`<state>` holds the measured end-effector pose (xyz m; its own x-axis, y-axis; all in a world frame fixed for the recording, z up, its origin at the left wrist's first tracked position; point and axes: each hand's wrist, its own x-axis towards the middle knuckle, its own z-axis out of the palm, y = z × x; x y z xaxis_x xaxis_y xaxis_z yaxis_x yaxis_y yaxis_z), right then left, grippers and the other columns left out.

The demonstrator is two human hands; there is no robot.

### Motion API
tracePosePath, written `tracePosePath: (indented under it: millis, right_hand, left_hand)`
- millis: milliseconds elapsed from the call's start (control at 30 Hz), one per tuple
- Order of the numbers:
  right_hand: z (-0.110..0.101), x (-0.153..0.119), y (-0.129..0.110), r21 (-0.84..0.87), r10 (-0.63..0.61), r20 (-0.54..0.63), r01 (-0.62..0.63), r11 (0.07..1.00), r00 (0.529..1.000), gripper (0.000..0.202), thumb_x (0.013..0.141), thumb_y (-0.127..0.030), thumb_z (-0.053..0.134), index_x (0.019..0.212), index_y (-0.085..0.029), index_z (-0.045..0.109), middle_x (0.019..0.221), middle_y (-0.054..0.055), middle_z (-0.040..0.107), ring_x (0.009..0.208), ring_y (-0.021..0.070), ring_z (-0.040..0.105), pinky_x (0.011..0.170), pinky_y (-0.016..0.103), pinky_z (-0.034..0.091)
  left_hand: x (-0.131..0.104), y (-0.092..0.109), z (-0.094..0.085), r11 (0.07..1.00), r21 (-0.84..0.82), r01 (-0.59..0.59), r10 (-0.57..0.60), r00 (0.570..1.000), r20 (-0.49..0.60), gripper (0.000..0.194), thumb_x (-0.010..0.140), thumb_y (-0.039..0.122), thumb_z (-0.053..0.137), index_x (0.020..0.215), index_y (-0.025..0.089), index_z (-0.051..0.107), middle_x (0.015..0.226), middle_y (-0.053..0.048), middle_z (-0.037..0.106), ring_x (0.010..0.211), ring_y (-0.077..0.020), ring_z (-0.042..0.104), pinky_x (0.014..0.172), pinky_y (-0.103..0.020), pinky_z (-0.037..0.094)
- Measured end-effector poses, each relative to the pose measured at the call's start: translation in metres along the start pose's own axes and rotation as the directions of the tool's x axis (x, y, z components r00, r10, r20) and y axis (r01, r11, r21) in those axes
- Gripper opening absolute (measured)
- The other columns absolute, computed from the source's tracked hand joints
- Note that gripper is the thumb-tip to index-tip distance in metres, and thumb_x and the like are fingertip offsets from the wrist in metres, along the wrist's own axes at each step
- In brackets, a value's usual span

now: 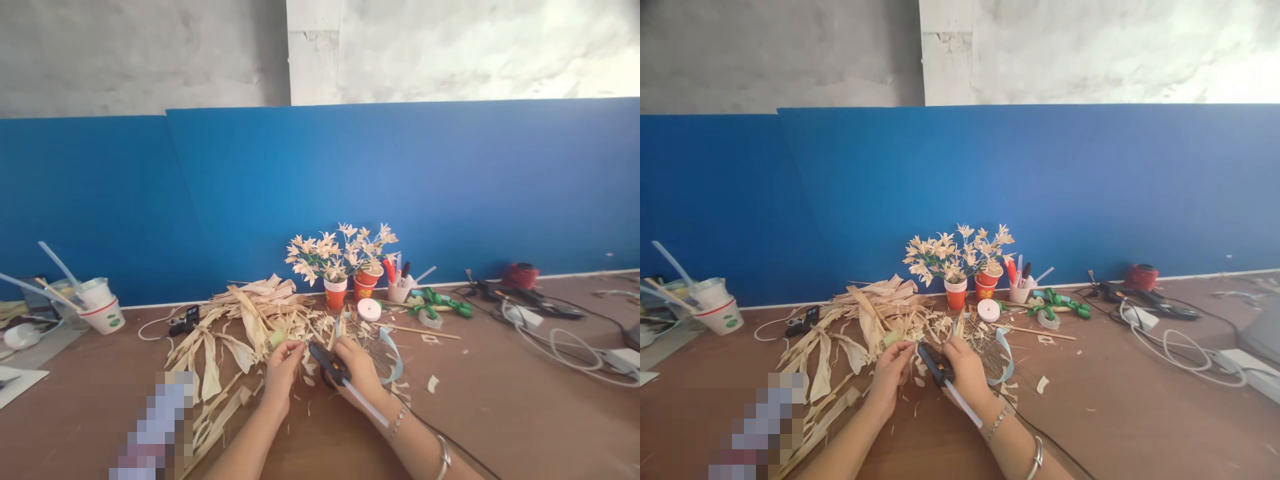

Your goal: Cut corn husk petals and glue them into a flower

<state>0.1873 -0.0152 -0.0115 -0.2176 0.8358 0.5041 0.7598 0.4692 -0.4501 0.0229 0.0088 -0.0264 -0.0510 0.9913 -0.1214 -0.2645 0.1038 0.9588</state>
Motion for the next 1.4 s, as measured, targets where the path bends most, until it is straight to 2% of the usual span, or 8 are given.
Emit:
tracePosePath:
  millis: [333,1400]
  right_hand:
    - [0.0030,-0.0011,0.0020,0.003,-0.005,0.007,0.005,1.000,1.000,0.010,0.066,-0.015,0.053,0.067,-0.021,0.044,0.077,0.002,0.051,0.068,0.0156,0.048,0.059,0.024,0.034]
    - [0.0095,-0.0017,0.0086,-0.016,-0.013,-0.004,0.013,1.000,1.000,0.012,0.070,-0.016,0.053,0.065,-0.020,0.043,0.078,0.001,0.050,0.068,0.0139,0.047,0.059,0.022,0.032]
  left_hand:
    - [-0.0037,0.0043,0.0013,1.000,0.021,-0.005,0.005,1.000,0.005,0.045,0.055,0.054,0.072,0.077,0.016,0.059,0.038,0.012,0.032,0.034,-0.0027,0.023,0.038,-0.016,0.010]
    - [-0.0012,0.0009,-0.0010,1.000,-0.009,-0.002,0.002,1.000,0.015,0.041,0.056,0.049,0.073,0.076,0.016,0.060,0.038,0.013,0.031,0.035,-0.0025,0.022,0.038,-0.016,0.010]
